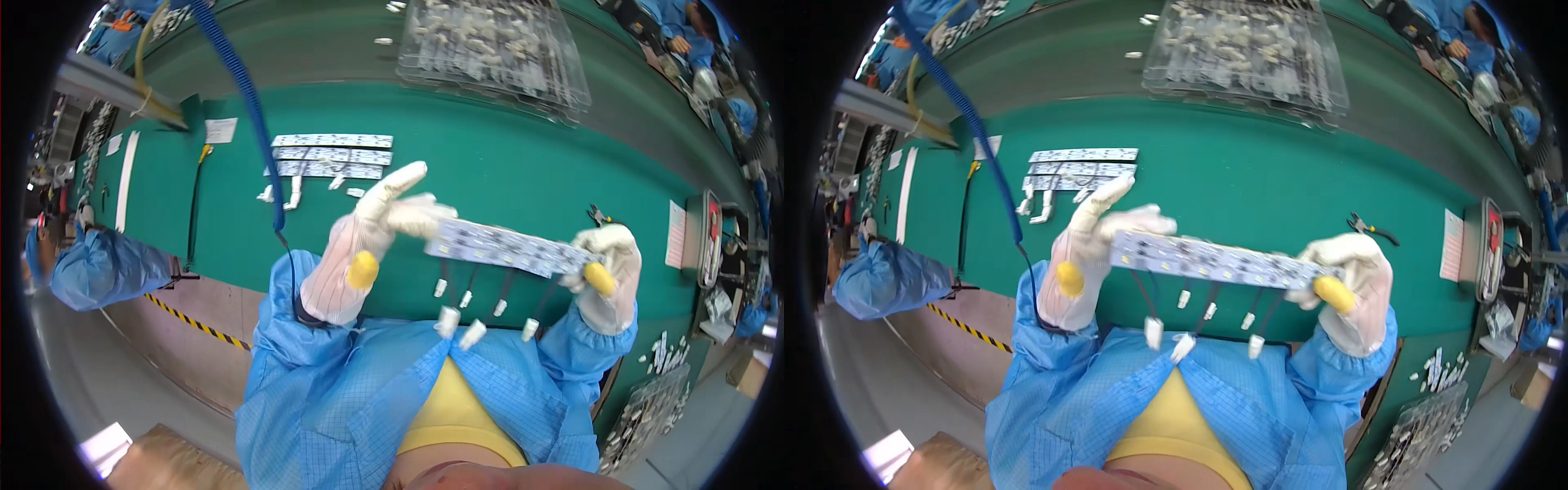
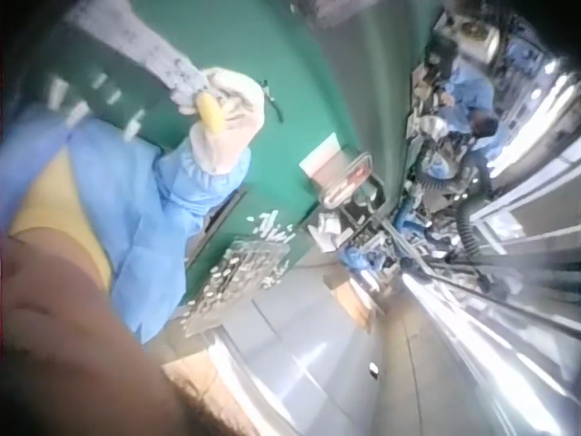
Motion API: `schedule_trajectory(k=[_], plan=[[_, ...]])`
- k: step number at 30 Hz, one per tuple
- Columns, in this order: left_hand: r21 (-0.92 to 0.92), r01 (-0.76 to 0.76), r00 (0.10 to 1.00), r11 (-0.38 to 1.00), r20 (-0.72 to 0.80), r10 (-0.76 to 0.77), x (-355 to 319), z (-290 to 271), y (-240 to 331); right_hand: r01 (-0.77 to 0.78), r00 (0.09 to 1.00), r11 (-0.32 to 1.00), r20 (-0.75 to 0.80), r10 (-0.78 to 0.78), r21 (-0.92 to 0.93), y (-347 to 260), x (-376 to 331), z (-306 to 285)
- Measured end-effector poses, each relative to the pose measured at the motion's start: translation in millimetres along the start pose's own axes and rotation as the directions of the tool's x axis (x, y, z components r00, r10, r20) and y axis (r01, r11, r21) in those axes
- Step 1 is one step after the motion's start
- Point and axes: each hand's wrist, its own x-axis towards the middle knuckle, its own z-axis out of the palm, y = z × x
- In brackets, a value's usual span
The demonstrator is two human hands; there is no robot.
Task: Assembling LED strips onto a circuit board panel at a manual assembly station.
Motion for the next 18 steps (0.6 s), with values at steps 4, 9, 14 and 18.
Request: schedule_trajectory(k=[4, 9, 14, 18], plan=[[0.171, -0.006, 0.999, 0.985, -0.047, 0.014, 0.2, 26.4, 12.1, -0.075, 0.996, 0.994, -0.052, 0.071, -0.078, 4.2, 9.8, 10.6], [0.354, 0.113, 0.955, 0.929, -0.295, -0.004, 7.3, 43.0, -2.9, -0.237, 0.971, 0.970, -0.050, 0.234, -0.052, 7.4, 3.6, -0.8], [0.324, 0.064, 0.959, 0.944, -0.282, 0.032, -4.4, 31.0, -17.9, -0.071, 0.994, 0.964, 0.067, 0.092, -0.258, 12.2, -7.6, -2.8], [0.611, 0.253, 0.936, 0.750, -0.351, -0.030, 3.6, 78.1, 27.3, 0.043, 0.997, 0.943, 0.077, -0.019, -0.329, 11.2, -18.2, -4.7]])
